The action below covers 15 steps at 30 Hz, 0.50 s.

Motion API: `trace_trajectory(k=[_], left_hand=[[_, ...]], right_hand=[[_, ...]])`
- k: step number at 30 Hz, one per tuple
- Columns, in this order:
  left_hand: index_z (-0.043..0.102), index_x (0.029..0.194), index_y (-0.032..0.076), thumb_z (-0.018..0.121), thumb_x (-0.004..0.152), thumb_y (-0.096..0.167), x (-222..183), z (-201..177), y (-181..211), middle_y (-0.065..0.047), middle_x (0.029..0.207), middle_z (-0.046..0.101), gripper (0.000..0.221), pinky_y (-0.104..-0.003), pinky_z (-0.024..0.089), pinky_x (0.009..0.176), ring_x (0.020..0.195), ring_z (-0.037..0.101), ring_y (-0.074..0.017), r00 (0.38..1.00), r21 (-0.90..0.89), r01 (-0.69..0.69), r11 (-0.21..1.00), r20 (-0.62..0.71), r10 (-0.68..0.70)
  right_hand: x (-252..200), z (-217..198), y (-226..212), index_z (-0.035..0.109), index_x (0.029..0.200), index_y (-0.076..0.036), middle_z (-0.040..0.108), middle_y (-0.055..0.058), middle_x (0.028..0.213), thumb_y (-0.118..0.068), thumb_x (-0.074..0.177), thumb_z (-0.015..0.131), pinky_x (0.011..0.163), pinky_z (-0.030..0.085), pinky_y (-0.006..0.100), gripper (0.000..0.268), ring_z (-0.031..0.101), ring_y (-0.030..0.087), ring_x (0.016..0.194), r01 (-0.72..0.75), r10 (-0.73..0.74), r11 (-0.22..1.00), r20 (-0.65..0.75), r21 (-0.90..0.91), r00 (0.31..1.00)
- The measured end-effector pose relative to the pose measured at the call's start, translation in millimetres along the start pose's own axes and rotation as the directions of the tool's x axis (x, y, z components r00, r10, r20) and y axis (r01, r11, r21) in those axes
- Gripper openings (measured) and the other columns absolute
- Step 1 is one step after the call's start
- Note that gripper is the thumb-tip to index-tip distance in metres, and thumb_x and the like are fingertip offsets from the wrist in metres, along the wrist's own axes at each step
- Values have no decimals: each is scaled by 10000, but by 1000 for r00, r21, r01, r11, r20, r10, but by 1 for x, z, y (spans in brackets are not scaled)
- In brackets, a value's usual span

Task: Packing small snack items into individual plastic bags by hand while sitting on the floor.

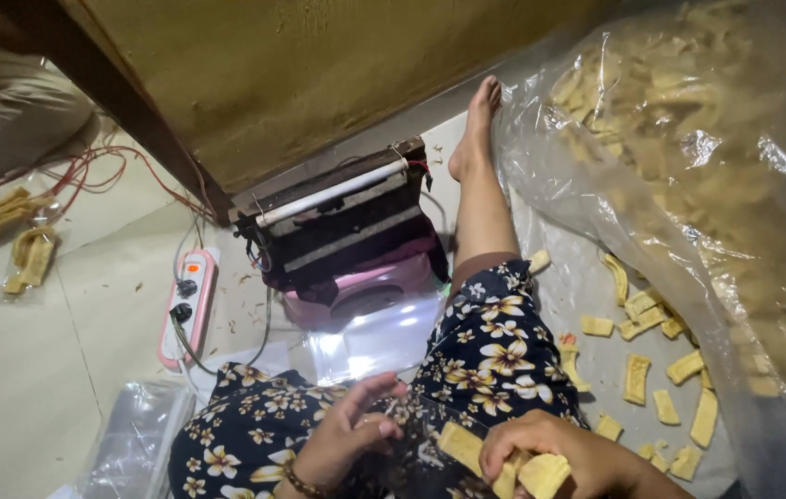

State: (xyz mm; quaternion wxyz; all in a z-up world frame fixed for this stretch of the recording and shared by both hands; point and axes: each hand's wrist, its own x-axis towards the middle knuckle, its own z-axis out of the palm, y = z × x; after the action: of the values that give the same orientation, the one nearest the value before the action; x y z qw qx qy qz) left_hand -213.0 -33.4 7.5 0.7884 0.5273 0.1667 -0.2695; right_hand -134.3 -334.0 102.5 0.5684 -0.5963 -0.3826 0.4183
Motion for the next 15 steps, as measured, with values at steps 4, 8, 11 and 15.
trace_trajectory(k=[4,8,11,15], left_hand=[[408,1529,23,742,795,-22,2,-17,-2,-225,1137,721,808,-275,624,607,723,728,-231,996,-227,82,970,50,-73],[505,1476,-12,722,821,-59,-6,-25,-12,-239,849,785,692,-321,618,634,663,741,-267,998,-122,60,991,28,-57],[595,1375,-63,812,728,42,-15,-23,-3,-203,709,754,691,-376,642,639,638,729,-278,992,-127,-84,988,-109,70],[703,1215,-69,872,674,168,-10,-42,-31,-85,629,601,614,-213,266,288,375,327,-67,970,-217,-160,963,-213,114]], right_hand=[[1,-5,-3,666,1006,-67,745,87,1044,-432,771,705,841,531,363,436,706,250,910,20,-19,1000,82,-10,996],[-12,-3,16,680,1153,-50,759,56,938,-171,839,784,683,532,302,352,693,184,771,-54,52,996,-32,-67,998],[-26,-14,45,538,1424,-42,792,121,1031,-237,819,859,663,598,292,712,746,182,802,-80,112,985,-212,152,971],[-48,-47,89,433,1506,-27,773,149,961,-35,748,840,604,571,302,861,696,187,719,95,108,922,-485,374,868]])
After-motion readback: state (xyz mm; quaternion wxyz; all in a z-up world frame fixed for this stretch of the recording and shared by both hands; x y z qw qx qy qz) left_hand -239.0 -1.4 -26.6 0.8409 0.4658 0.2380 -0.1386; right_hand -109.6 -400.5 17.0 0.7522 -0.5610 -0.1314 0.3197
